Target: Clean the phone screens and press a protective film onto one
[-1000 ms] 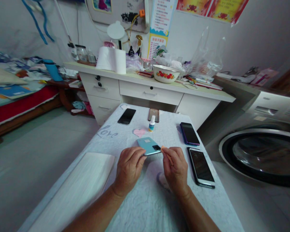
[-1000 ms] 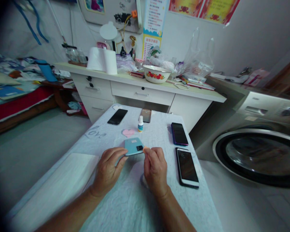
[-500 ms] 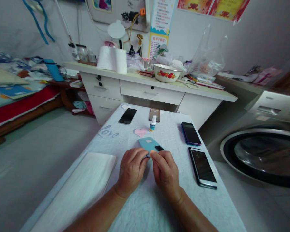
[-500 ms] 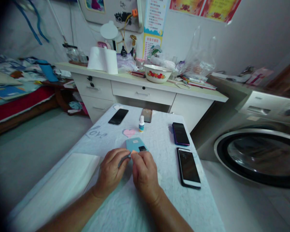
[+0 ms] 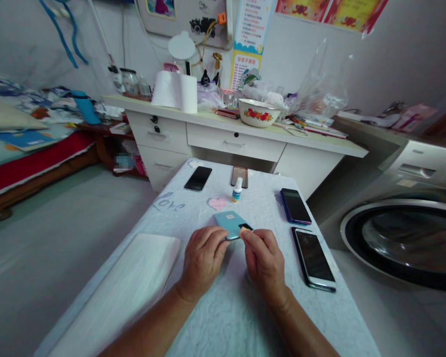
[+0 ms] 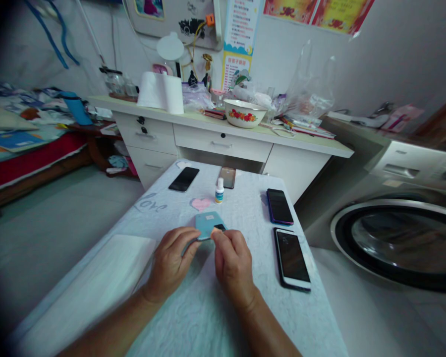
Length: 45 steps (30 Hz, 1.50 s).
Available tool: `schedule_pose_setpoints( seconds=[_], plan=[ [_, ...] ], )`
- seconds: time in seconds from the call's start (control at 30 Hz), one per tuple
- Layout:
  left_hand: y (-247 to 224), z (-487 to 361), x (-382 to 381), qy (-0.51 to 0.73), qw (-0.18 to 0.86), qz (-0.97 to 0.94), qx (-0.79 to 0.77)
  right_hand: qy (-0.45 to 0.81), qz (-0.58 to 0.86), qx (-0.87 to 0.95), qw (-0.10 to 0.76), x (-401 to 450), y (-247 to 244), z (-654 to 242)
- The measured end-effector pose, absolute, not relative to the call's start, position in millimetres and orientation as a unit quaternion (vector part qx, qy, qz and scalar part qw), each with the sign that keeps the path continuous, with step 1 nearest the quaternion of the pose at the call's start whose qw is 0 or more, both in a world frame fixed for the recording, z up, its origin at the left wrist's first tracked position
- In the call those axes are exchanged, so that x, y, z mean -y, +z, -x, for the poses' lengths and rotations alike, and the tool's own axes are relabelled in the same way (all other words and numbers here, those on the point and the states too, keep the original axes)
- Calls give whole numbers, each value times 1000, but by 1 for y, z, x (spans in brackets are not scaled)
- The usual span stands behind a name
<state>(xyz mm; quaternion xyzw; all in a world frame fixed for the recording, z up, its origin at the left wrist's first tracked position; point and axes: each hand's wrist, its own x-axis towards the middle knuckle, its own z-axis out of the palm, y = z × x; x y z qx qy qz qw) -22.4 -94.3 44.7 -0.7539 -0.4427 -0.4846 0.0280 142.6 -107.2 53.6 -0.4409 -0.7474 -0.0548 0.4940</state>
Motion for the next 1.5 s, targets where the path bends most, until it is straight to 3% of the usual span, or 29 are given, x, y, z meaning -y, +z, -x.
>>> schedule_pose_setpoints(
  seconds=[0.47, 1.07, 1.5],
  plan=[
    [43, 23, 93, -485, 25, 749, 451, -57, 452, 726, 515, 106, 58, -145],
    [43, 19, 93, -480, 31, 766, 428, -51, 415, 774, 475, 110, 53, -129],
    [42, 26, 93, -482, 51, 750, 450, -11, 441, 724, 531, 104, 58, -147]
  ],
)
